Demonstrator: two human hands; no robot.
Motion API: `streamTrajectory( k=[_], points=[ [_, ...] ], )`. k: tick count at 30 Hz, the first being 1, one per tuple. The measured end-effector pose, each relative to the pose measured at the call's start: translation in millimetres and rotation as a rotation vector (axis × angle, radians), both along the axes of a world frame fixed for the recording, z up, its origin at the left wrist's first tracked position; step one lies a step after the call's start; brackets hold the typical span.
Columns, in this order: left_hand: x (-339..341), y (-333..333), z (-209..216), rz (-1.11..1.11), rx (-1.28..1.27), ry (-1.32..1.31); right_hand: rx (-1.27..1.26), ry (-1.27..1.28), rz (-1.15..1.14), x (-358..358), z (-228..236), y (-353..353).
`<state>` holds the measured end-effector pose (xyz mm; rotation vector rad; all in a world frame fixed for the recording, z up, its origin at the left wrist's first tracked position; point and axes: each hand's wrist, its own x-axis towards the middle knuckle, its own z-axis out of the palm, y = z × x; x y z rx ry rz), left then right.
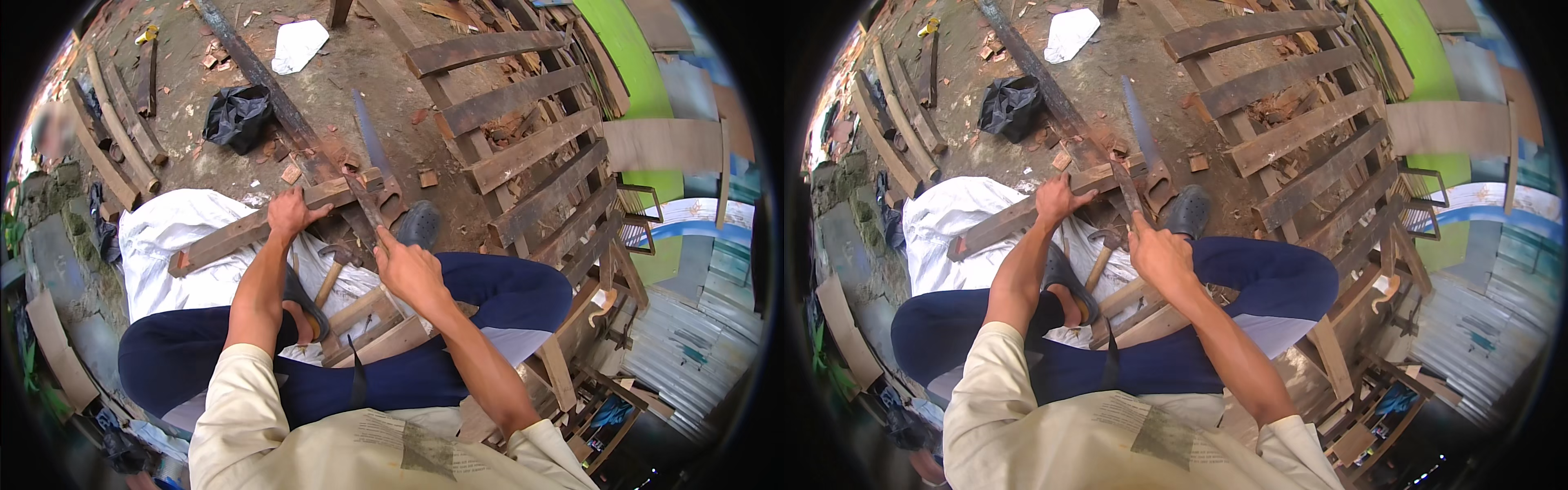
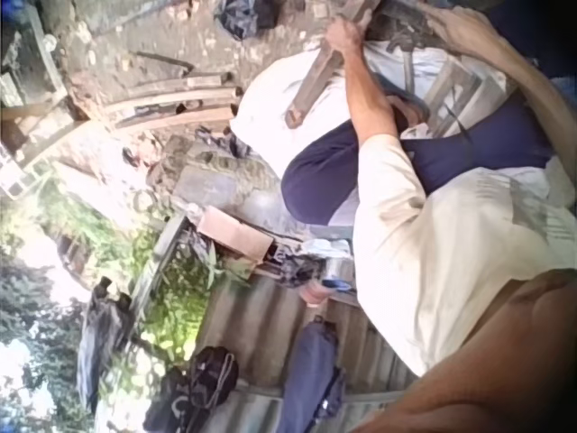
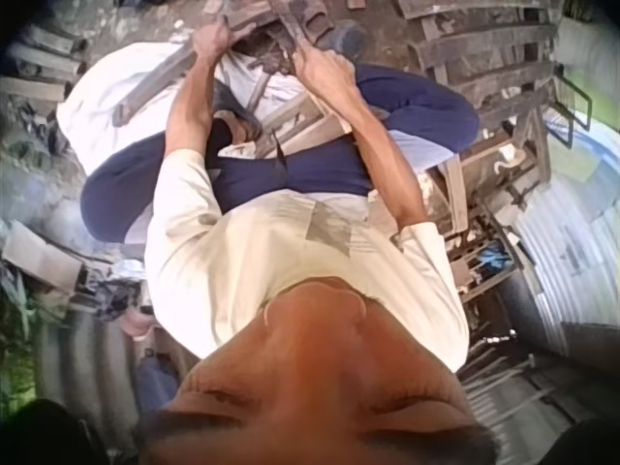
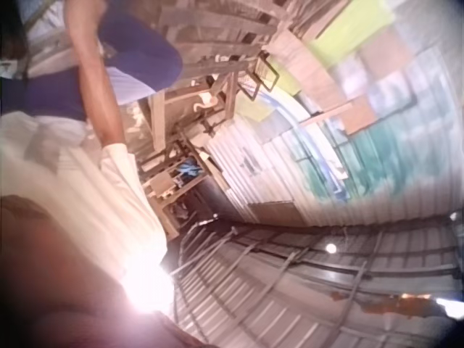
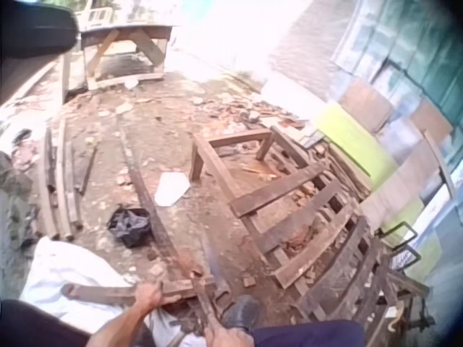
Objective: The person sits on the ground and uses a hammer to pry apart wooden planks from a pallet. They repeatedly strike the wood to loosen joints and separate pieces, handling the planks one at a time.
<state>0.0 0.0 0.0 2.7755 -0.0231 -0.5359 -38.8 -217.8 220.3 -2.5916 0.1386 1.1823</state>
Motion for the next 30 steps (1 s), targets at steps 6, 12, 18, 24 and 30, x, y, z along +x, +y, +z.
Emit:
streamTrajectory(
  k=[6,12,18,24,30],
  points=[
    [3.3,6.7,-8.6,-0.001,-0.009,-0.058,0.065,-0.14,0.035,8.9,-24.2,-4.9],
    [-1.5,-0.1,-10.5,-0.012,-0.028,-0.103,0.055,-0.141,-0.016,10.3,-46.1,-1.6],
    [-0.4,7.2,-5.8,0.011,-0.003,-0.045,0.021,-0.035,0.008,1.5,-2.4,17.2],
    [3.4,0.8,-3.6,0.008,0.001,-0.028,0.057,-0.15,-0.014,1.7,-27.6,-5.5],
    [3.5,4.7,-0.8,0.007,0.009,-0.018,-0.027,-0.052,0.02,-5.7,-3.1,30.3]
  ],
)
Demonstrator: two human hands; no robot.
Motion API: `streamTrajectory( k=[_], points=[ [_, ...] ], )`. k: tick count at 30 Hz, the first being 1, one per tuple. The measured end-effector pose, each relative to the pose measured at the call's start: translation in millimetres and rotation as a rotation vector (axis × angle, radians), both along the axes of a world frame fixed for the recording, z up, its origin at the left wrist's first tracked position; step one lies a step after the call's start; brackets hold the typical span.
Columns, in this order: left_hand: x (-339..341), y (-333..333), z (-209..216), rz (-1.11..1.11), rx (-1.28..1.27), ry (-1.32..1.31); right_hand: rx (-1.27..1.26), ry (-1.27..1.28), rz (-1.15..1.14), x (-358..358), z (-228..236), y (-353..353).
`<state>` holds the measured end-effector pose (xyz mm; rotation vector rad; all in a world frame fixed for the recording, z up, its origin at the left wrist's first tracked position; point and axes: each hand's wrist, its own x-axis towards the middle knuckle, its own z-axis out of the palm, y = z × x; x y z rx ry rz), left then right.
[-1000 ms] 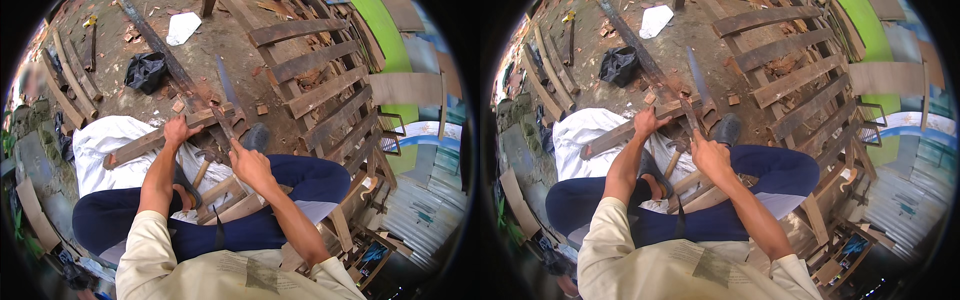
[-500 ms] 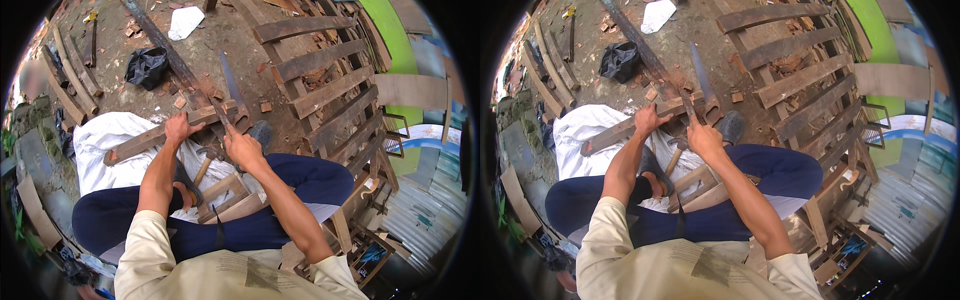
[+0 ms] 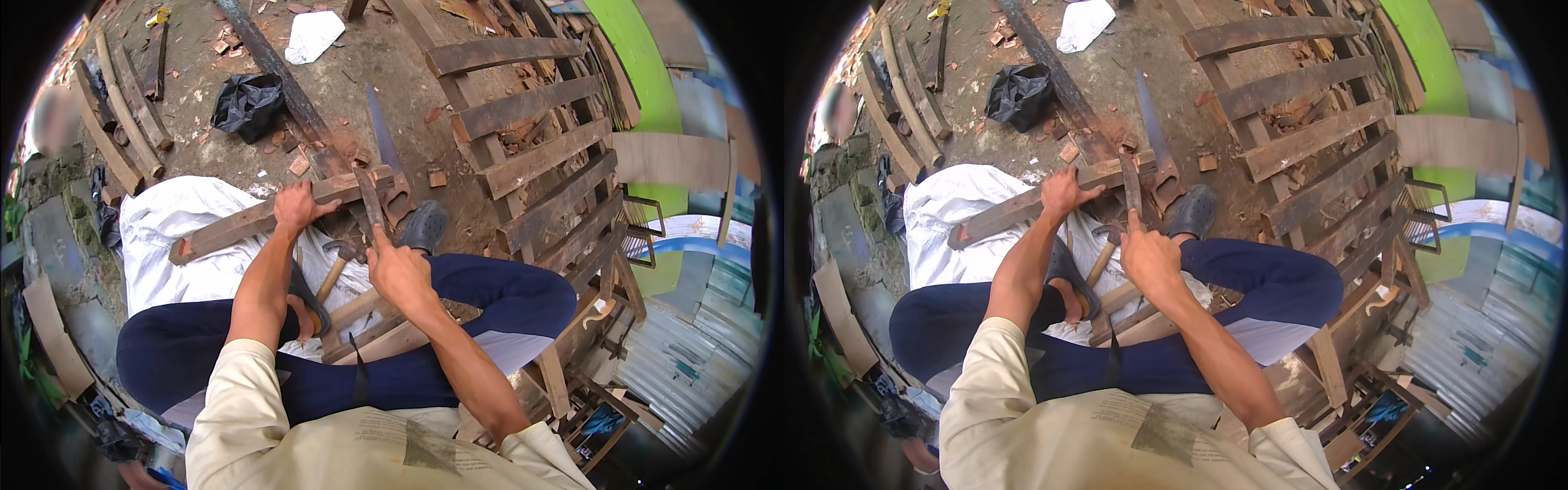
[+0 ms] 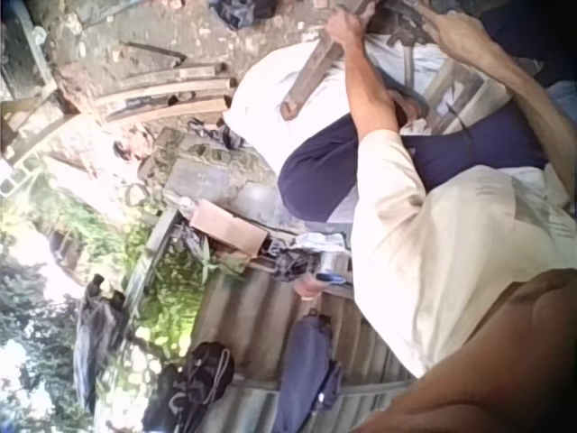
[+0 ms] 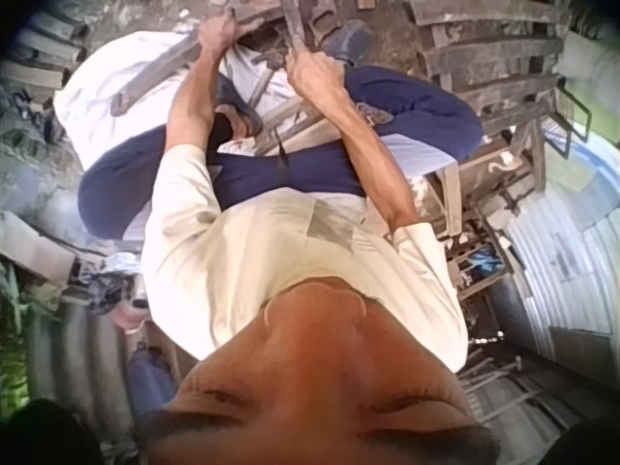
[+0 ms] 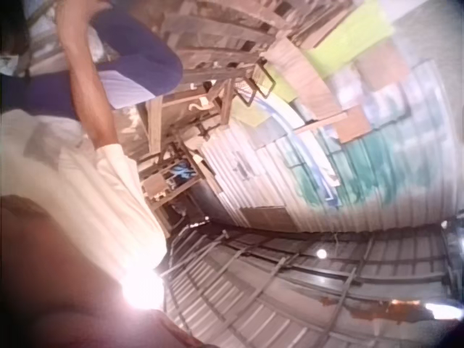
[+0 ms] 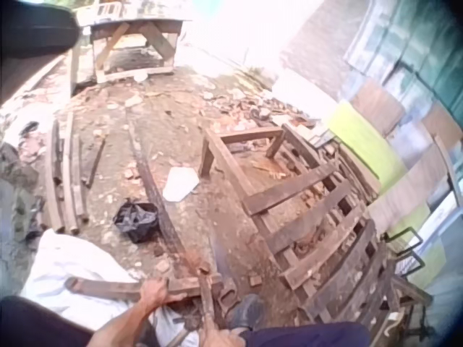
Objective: The person sits on the ground and uses a hammer to pry apart wooden planks from a pallet. They repeatedly strike the wood to loosen joints and separate pieces, handling the planks one at a time.
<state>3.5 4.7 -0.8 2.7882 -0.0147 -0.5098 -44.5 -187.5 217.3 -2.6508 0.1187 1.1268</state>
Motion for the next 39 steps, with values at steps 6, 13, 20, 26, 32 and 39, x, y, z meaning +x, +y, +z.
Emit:
streamTrajectory(
  k=[6,13,20,26,32,39],
  points=[
    [1.9,-1.5,5.6,0.01,0.015,0.061,0.025,0.026,-0.033,-1.5,22.8,-23.2],
    [4.5,0.5,7.4,0.003,0.003,0.094,0.047,0.006,0.029,11.6,32.4,-35.2],
    [8.5,0.2,9.7,0.034,-0.046,0.169,0.003,-0.053,0.113,12.3,19.1,-22.5],
    [3.2,-1.0,9.7,0.033,-0.059,0.093,0.003,-0.076,0.157,20.2,5.2,-11.2],
    [2.1,1.7,10.8,0.017,-0.037,0.103,-0.037,0.006,0.155,15.6,49.2,-12.3],
    [0.3,-0.9,-0.2,0.001,-0.062,0.044,-0.017,-0.014,0.118,30.6,21.8,-26.6]
  ],
)
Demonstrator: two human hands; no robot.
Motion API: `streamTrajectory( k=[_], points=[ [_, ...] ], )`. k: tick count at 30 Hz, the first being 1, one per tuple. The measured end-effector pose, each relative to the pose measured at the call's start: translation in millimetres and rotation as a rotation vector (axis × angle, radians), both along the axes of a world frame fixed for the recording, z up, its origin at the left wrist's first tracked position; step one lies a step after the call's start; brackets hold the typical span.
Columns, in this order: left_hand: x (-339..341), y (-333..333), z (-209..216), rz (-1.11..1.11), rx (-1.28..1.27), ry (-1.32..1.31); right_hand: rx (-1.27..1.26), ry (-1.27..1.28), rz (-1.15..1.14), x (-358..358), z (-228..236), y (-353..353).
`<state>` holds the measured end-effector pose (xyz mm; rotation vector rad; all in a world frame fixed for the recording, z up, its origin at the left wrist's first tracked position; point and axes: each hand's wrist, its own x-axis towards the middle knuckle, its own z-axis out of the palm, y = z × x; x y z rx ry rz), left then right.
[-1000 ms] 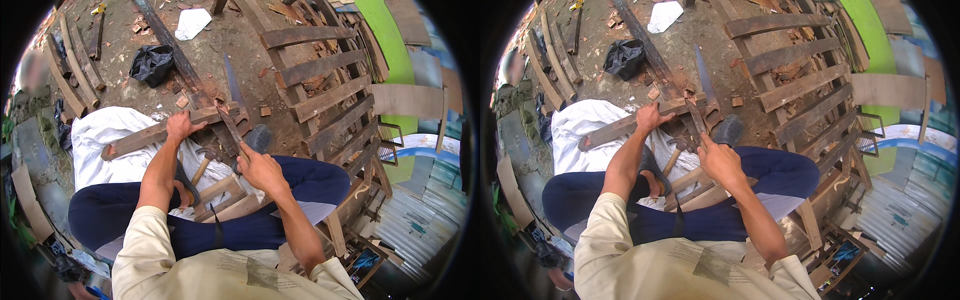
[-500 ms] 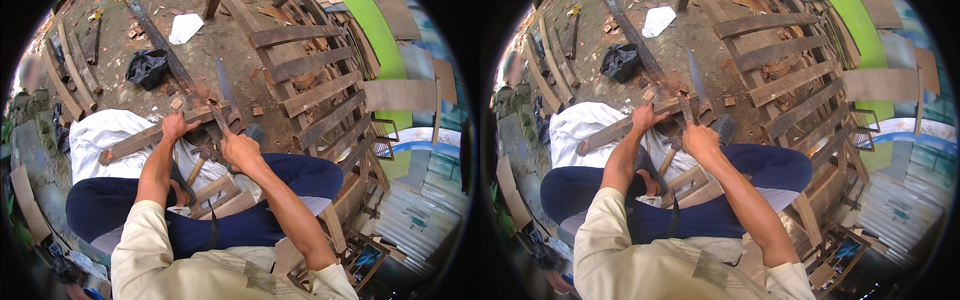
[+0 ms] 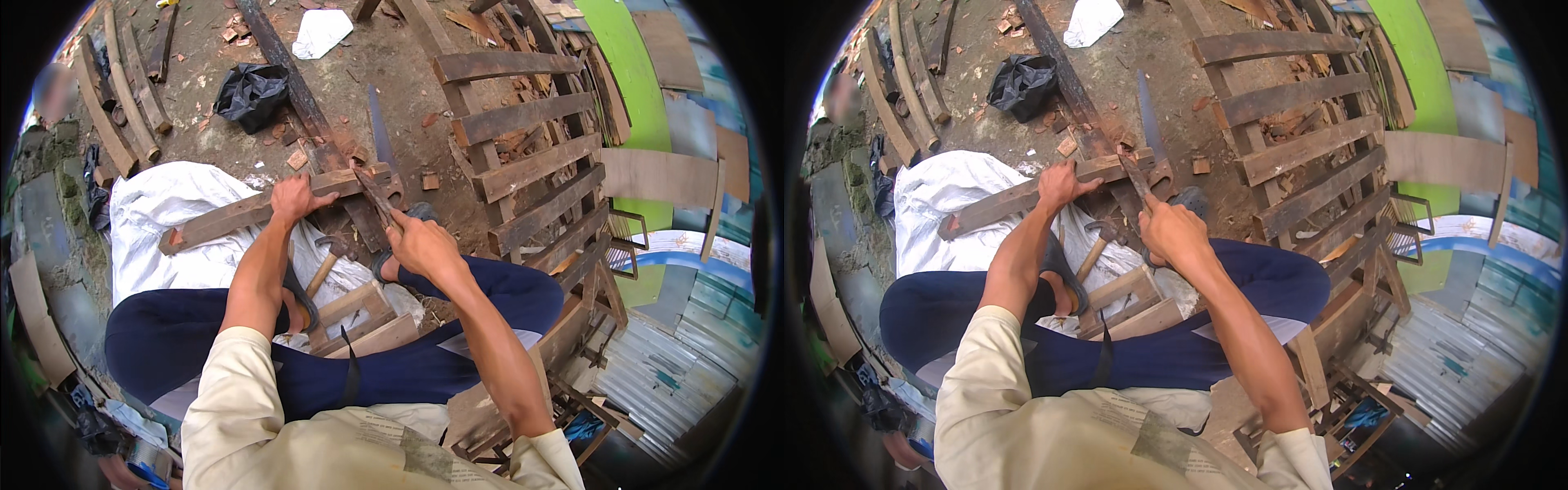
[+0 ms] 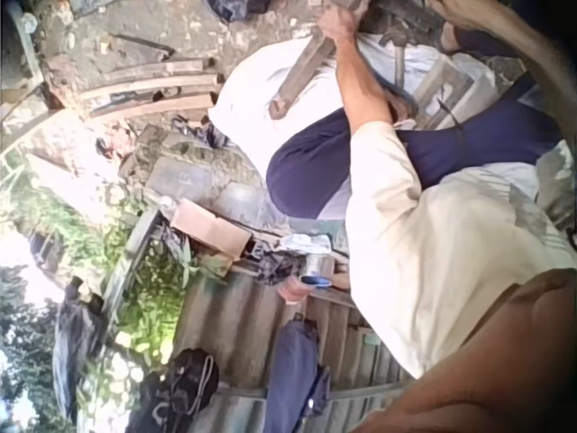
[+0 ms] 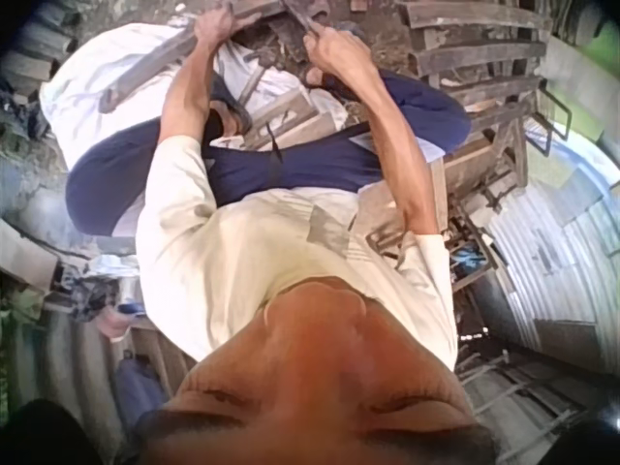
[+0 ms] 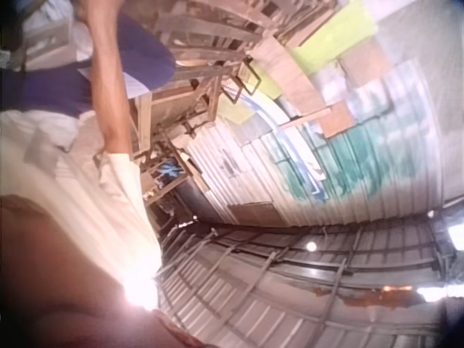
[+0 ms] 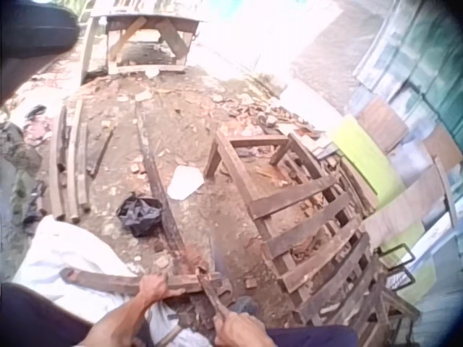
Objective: The person sits on the ground and uses a hammer to pry apart wooden planks from a pallet. They repeatedly strike the wood to loosen joints and separate pieces, handling the planks one at a time.
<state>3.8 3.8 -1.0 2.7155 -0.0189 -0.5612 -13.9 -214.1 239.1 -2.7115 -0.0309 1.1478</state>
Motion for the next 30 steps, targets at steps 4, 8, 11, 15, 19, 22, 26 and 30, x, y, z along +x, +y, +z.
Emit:
streamTrajectory(
  k=[4,8,11,15,19,22,26,30],
  points=[
    [0.7,7.2,5.8,0.019,0.009,0.059,-0.069,0.038,0.111,-8.5,22.0,24.7],
    [2.8,1.6,7.3,0.008,0.018,0.024,-0.014,-0.028,0.019,-6.6,-1.6,16.8],
    [9.3,0.5,17.0,0.018,-0.016,0.152,0.018,0.003,-0.017,4.9,-20.2,12.4],
    [0.2,8.0,1.9,0.031,-0.017,0.004,-0.12,0.11,0.053,-1.7,20.7,37.7],
    [5.5,3.3,5.7,0.017,-0.019,0.062,0.005,0.026,-0.047,5.9,-24.2,21.7],
    [1.5,7.0,-1.9,0.023,-0.016,0.022,-0.042,0.048,0.047,7.1,-17.3,30.7],
    [3.1,4.9,3.1,0.028,-0.016,0.013,-0.075,0.019,0.081,0.4,-11.5,27.4],
    [4.2,5.1,-0.6,0.019,0.019,0.07,-0.056,0.029,0.109,12.8,-21.1,30.7]
  ],
)
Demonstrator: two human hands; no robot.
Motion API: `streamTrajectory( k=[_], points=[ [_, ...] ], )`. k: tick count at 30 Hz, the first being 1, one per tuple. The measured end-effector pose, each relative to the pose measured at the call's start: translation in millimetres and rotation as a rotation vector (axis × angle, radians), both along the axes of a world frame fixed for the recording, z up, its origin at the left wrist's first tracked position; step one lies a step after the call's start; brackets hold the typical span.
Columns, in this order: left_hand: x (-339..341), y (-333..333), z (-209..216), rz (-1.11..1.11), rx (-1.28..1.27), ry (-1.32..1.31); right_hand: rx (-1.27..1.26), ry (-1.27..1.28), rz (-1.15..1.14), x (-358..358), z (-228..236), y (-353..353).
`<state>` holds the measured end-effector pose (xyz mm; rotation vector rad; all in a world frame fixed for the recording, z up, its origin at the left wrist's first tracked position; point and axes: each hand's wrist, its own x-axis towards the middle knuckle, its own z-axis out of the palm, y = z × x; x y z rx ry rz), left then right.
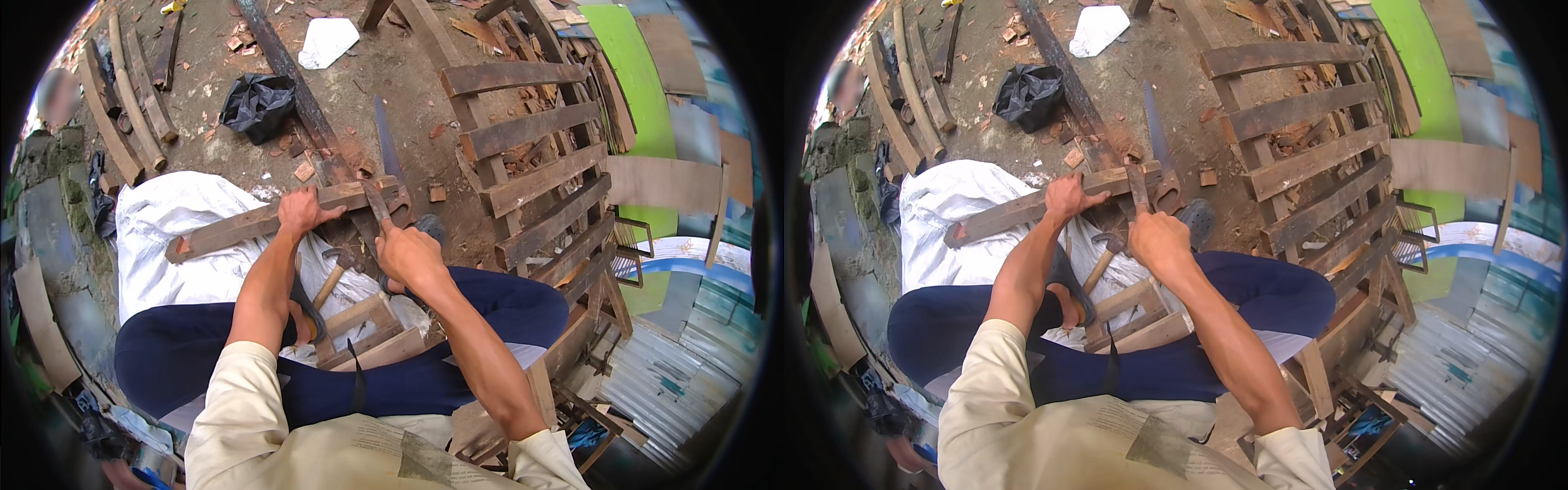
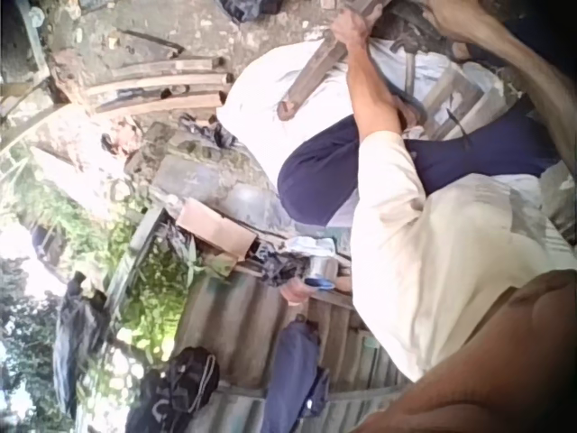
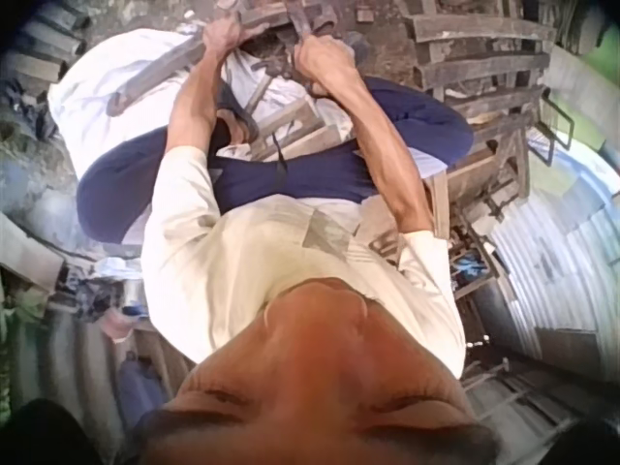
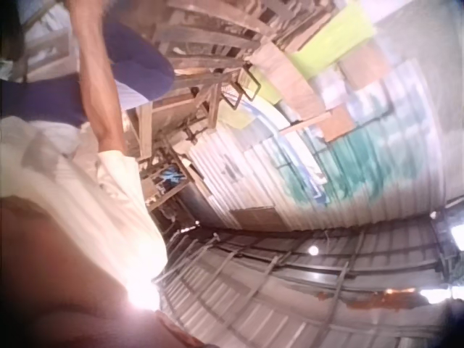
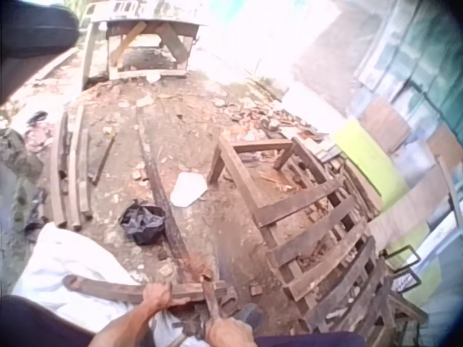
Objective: The person sits on the ground and uses a hammer to pry apart wooden planks from a pallet. They repeatedly strike the wood to loosen joints and separate pieces, handling the planks one at a time.
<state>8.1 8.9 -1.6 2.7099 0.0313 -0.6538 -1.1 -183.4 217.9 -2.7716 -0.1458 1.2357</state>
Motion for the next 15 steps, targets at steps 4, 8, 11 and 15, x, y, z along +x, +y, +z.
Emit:
streamTrajectory(
  k=[4,8,11,15],
  points=[
    [3.7,3.7,10.1,0.009,-0.008,0.054,-0.034,0.041,-0.055,-4.4,28.8,4.7],
    [4.5,-6.3,2.4,-0.007,-0.04,-0.049,0.013,-0.021,-0.078,12.9,-31.5,-16.1],
    [-7.5,5.5,6.6,0.012,-0.015,-0.014,-0.059,0.06,-0.001,0.4,15.1,11.2],
    [1.3,-4.8,7.6,0.002,-0.01,-0.02,-0.002,-0.121,-0.032,-10.3,-7.3,-26.9]
  ],
)
